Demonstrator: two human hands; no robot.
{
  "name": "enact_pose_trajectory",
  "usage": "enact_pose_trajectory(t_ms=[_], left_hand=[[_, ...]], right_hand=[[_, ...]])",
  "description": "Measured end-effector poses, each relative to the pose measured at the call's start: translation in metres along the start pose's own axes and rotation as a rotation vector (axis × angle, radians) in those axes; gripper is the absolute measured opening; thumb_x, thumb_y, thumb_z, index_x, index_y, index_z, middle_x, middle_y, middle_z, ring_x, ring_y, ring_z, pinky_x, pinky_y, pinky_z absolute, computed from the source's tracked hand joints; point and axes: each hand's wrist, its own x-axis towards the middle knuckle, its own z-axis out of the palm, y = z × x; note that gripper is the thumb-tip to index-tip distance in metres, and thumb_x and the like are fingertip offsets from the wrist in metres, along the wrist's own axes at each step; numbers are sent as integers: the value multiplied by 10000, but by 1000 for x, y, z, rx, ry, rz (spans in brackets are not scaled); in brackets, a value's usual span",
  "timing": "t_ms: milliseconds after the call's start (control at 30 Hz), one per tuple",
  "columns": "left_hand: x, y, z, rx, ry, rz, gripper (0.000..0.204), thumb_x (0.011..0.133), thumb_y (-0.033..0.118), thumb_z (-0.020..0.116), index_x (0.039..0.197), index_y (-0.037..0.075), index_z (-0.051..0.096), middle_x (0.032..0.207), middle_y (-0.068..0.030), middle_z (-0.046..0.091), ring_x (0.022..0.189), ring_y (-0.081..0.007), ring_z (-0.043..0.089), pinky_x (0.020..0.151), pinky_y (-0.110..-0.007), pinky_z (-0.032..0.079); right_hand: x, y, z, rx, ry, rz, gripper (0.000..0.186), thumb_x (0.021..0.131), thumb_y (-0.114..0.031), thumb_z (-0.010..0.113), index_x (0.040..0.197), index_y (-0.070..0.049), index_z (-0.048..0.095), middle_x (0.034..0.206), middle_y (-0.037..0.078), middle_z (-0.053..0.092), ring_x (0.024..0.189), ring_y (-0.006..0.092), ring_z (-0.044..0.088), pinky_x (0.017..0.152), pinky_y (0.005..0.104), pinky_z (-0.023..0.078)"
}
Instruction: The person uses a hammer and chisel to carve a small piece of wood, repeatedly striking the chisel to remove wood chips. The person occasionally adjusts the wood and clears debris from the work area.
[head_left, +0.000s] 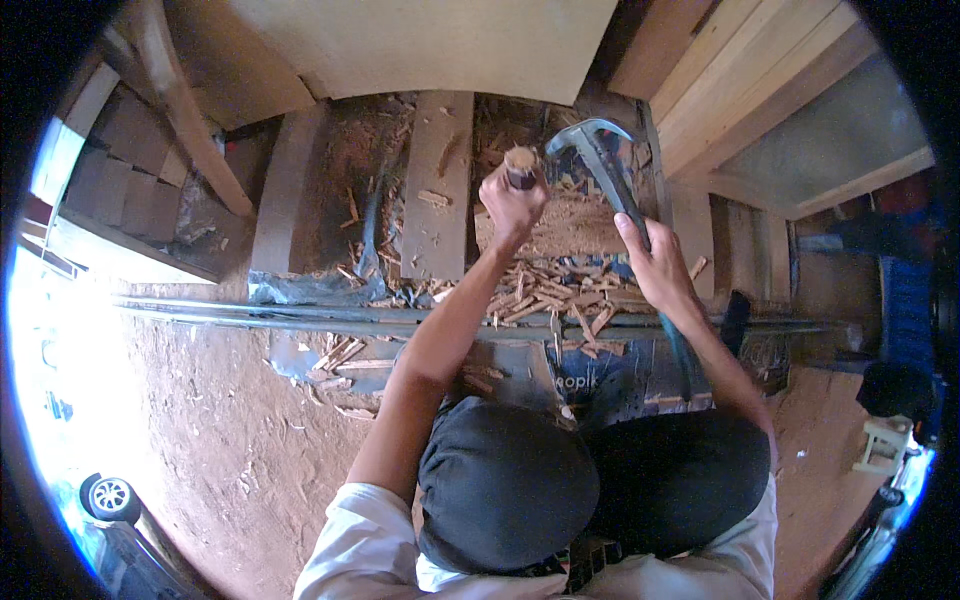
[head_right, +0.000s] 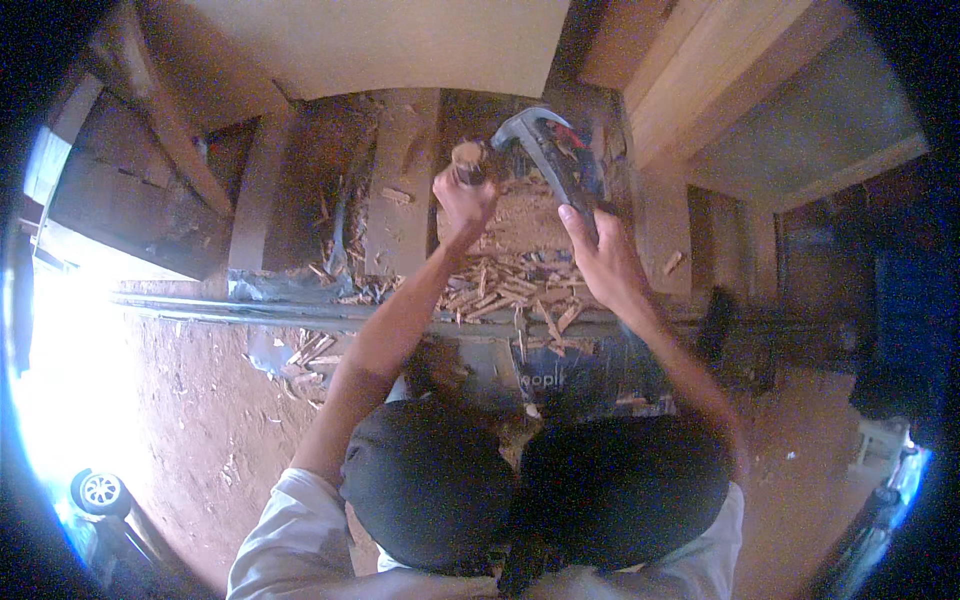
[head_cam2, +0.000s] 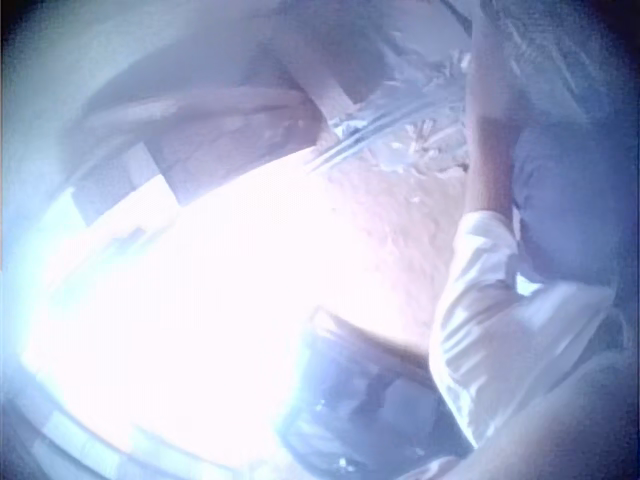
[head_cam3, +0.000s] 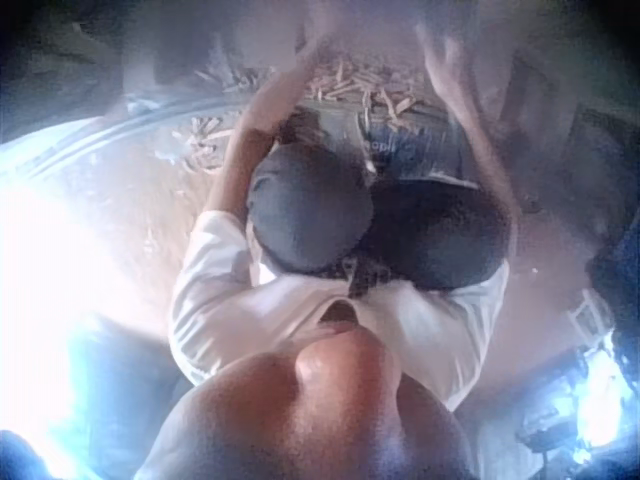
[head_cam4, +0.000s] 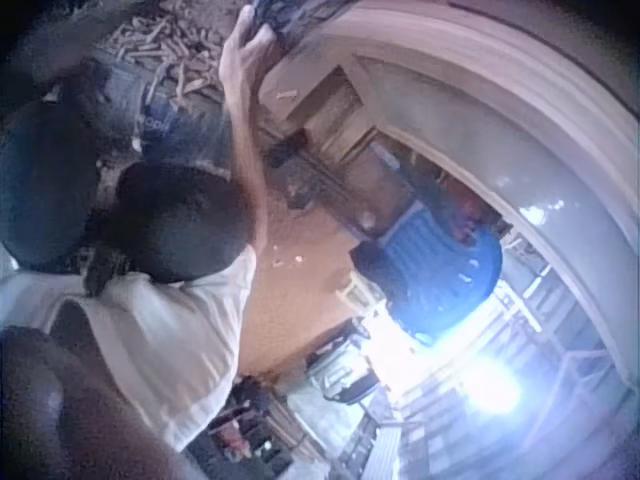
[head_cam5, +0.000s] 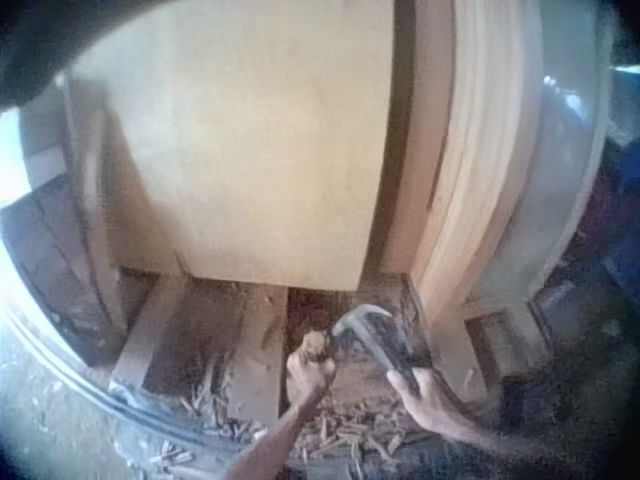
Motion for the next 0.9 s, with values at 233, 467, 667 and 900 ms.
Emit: enact_pose_trajectory(t_ms=[233,467,667,900], left_hand=[[24,-14,12,172,-90,-238,256,641,216,623,677,-37,604,640,-232,592,643,-397,598,616,-434,474],[37,-28,25,273,121,-638,259,622,177,592,724,-61,615,721,-238,621,741,-394,613,728,-442,472],[31,-39,-11,-232,551,-992,264,678,154,587,812,-74,569,742,-149,604,686,-290,562,717,-411,437],[13,-29,-9,-499,598,-596,227,746,103,602,889,-41,501,788,-61,516,675,-159,484,627,-310,407]], right_hand=[[-13,91,68,-199,13,167,552,877,-494,447,741,20,592,586,203,556,607,372,578,569,454,420],[-25,134,96,-34,28,67,394,881,-348,521,844,40,579,711,272,576,691,410,585,570,455,423],[-33,134,107,-51,65,152,367,891,-311,527,814,44,576,605,196,549,549,321,551,505,409,401],[-32,124,102,-31,49,197,405,881,-357,525,781,34,568,625,227,560,597,396,566,515,440,415]])
